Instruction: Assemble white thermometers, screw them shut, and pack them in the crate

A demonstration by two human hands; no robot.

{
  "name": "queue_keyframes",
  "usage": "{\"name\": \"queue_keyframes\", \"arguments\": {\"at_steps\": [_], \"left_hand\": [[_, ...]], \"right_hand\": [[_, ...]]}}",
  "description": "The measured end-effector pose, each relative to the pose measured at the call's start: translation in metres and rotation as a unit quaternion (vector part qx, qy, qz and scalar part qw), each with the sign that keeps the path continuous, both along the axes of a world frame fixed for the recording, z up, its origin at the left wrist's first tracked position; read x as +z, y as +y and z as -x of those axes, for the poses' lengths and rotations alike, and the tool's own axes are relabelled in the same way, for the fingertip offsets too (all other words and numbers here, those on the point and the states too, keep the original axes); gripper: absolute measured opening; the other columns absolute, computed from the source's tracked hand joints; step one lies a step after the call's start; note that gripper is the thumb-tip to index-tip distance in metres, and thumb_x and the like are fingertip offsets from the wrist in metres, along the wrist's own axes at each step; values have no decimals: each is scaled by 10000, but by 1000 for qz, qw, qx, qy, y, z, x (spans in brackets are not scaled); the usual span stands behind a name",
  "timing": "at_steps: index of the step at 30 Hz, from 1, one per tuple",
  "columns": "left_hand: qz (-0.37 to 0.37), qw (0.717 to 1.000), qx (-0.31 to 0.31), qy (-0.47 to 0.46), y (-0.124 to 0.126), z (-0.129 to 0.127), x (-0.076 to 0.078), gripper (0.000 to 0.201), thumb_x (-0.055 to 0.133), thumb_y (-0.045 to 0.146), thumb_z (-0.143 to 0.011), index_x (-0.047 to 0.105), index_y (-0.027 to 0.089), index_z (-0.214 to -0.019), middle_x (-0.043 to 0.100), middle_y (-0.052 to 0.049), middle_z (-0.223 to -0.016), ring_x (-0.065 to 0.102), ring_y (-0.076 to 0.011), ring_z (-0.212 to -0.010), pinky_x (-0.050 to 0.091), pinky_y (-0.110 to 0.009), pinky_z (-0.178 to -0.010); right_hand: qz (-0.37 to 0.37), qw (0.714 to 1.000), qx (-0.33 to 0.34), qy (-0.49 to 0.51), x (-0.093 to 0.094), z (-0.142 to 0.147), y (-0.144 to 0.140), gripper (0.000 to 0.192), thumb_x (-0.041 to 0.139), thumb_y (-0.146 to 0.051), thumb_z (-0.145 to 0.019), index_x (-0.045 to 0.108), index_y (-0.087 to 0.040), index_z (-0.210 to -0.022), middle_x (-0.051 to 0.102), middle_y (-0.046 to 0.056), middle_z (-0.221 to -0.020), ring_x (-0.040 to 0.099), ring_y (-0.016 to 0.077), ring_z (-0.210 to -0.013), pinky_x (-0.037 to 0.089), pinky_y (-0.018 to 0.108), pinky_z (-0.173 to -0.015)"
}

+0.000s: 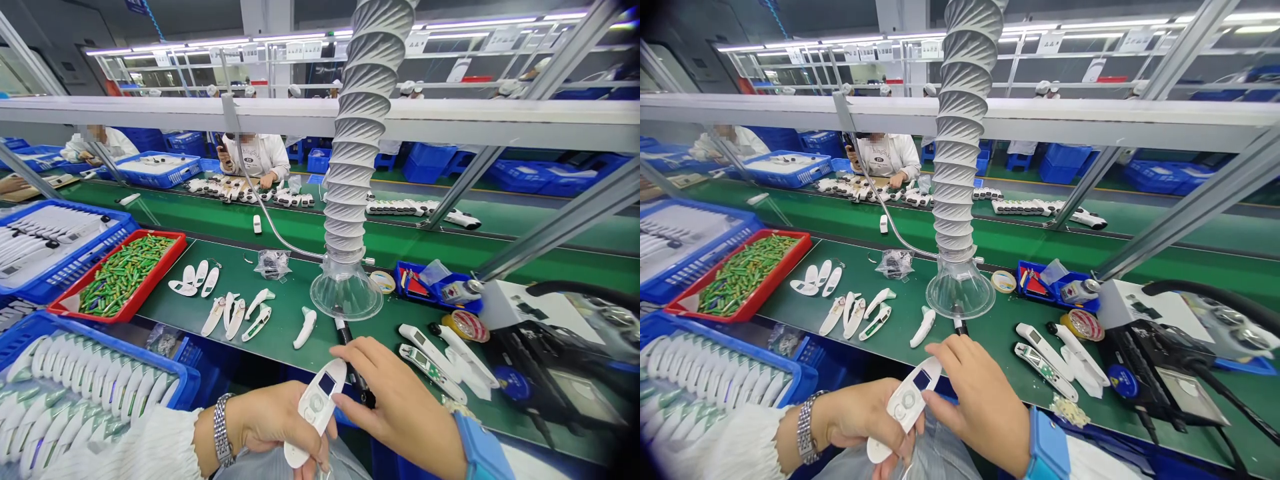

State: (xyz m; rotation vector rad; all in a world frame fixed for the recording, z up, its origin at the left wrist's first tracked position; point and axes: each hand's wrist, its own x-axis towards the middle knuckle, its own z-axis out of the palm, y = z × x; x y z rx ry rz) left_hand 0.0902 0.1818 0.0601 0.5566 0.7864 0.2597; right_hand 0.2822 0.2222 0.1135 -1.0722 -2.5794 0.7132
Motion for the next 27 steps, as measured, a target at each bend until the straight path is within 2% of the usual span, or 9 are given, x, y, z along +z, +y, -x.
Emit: {"name": "queue_keyframes", "arguments": {"at_steps": [5, 12, 22, 25, 27], "left_hand": [[-24, 999, 39, 9, -3, -3, 0, 304, 717, 147, -476, 598, 140, -756, 628, -1, -484, 530, -127, -343, 455, -217, -319], [-45, 998, 44, 31, -5, -9, 2, 198, 671, 155, -493, 572, 138, -664, 596, 3, -452, 532, -124, -364, 459, -215, -337], [-46, 998, 40, 10, -5, -6, -7, 260, 670, 141, -516, 579, 141, -760, 619, -2, -487, 544, -128, -366, 465, -216, -341], [-35, 998, 51, 15, -5, -5, -6, 271, 674, 135, -503, 584, 143, -758, 621, -3, -493, 552, -134, -373, 469, -220, -340], [-27, 997, 67, 9, -4, -3, -5, 289, 687, 143, -505, 597, 143, -780, 632, -6, -513, 556, -135, -375, 478, -228, -343]], "right_hand": [[2, 997, -79, 26, -20, 3, -15, 560, 643, -196, -755, 386, -192, -1252, 525, 91, -1070, 520, 253, -981, 473, 431, -806], [36, 991, -125, 22, -25, 13, -19, 431, 612, -223, -766, 456, -166, -1164, 562, 83, -984, 525, 263, -945, 462, 455, -800], [44, 988, -144, 22, -25, 16, -18, 386, 590, -211, -778, 481, -154, -1144, 568, 82, -934, 536, 266, -923, 477, 454, -770], [20, 986, -152, 70, -27, 9, -17, 419, 597, -233, -800, 450, -196, -1191, 559, 64, -960, 538, 240, -928, 485, 424, -780], [-3, 978, -160, 132, -27, 0, -19, 353, 557, -244, -849, 453, -257, -1186, 552, 45, -985, 539, 208, -936, 490, 376, -785]]}}
